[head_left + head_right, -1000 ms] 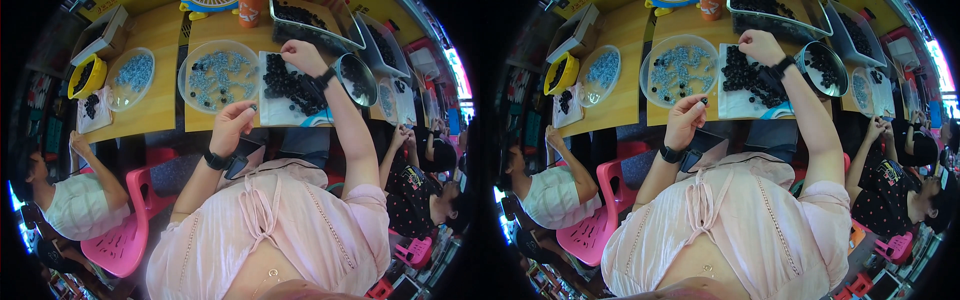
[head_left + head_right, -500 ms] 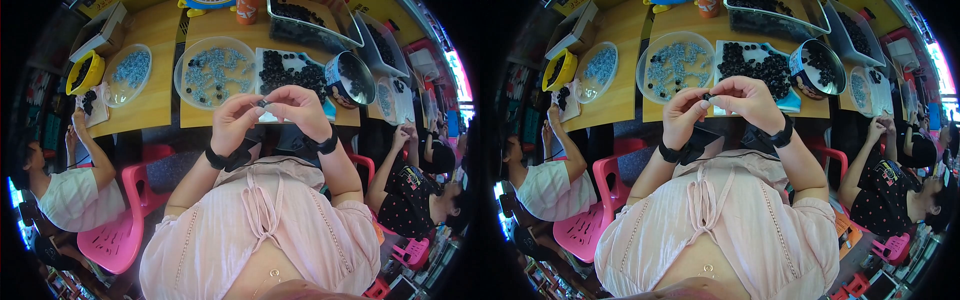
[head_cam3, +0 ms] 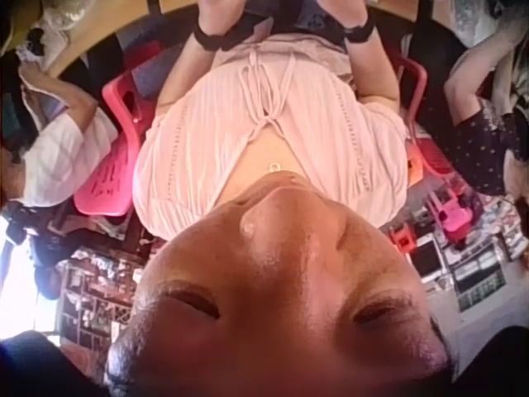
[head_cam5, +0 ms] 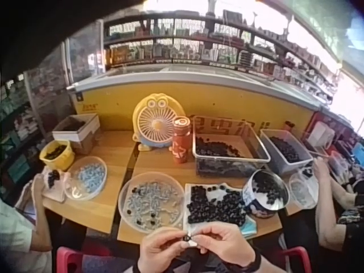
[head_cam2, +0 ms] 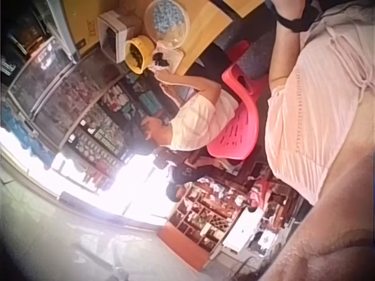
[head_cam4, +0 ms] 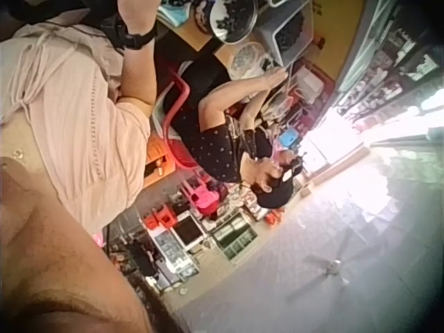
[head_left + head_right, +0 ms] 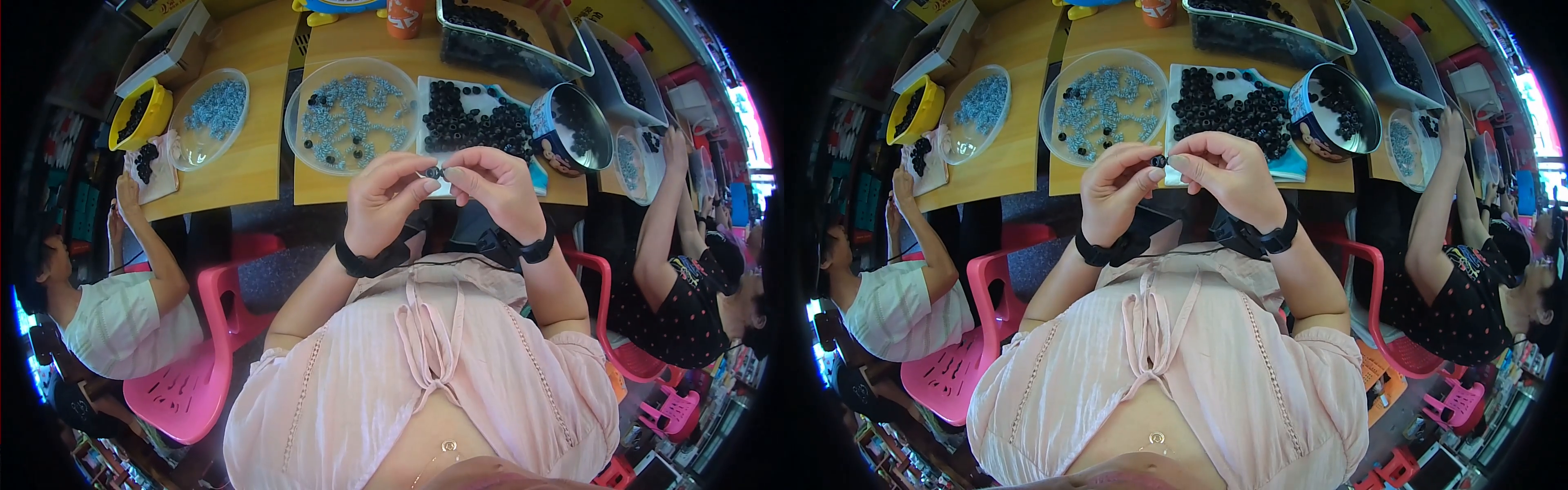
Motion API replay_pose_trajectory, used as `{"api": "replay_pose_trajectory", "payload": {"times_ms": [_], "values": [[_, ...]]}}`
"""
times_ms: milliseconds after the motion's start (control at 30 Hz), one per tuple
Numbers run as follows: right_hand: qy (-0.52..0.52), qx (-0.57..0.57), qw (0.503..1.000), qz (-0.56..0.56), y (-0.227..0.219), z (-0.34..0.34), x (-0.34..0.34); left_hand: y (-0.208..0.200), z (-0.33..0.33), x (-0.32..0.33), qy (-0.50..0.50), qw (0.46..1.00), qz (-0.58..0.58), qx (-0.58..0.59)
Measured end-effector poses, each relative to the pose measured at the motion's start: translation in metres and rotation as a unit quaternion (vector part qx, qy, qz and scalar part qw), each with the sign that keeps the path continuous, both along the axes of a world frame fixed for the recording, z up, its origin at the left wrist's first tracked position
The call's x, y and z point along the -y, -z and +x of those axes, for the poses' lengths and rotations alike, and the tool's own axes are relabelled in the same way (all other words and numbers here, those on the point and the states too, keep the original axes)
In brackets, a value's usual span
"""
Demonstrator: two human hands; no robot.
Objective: The person sorts small black and blue plastic components by hand, inspecting them at a workbench.
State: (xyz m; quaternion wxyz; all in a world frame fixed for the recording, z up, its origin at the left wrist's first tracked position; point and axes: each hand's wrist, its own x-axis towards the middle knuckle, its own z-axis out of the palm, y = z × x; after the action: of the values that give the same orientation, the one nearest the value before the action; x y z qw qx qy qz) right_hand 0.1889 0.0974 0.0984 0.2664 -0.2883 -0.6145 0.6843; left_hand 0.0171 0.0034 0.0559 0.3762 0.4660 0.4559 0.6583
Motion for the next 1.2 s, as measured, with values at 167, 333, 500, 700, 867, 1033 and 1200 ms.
{"api": "replay_pose_trajectory", "payload": {"times_ms": [167, 333, 500, 700, 867, 1033, 1200], "values": [[0.017, 0.032, 0.995, 0.09, -0.002, -0.002, 0.002, -0.004, -0.003, 0.0, 0.001, 1.0, -0.013, -0.028], [0.025, 0.029, 0.996, 0.08, 0.001, -0.005, 0.005, -0.002, -0.007, 0.0, -0.027, 0.995, 0.016, -0.092], [0.019, 0.03, 0.997, 0.071, 0.003, -0.006, 0.005, 0.003, -0.007, 0.001, -0.048, 0.989, 0.036, -0.135], [-0.059, -0.026, 0.991, -0.113, 0.01, -0.007, -0.005, -0.001, -0.005, 0.005, 0.016, 1.0, -0.021, 0.008], [-0.112, -0.131, 0.947, -0.271, 0.024, -0.013, 0.001, 0.012, -0.001, 0.005, 0.009, 0.997, 0.078, -0.022], [-0.101, -0.19, 0.933, -0.288, 0.037, -0.018, 0.012, 0.01, -0.001, 0.008, 0.015, 0.997, 0.069, -0.022], [-0.065, -0.197, 0.928, -0.311, 0.037, -0.019, 0.015, 0.009, -0.001, 0.006, 0.0, 0.997, 0.061, -0.048]]}}
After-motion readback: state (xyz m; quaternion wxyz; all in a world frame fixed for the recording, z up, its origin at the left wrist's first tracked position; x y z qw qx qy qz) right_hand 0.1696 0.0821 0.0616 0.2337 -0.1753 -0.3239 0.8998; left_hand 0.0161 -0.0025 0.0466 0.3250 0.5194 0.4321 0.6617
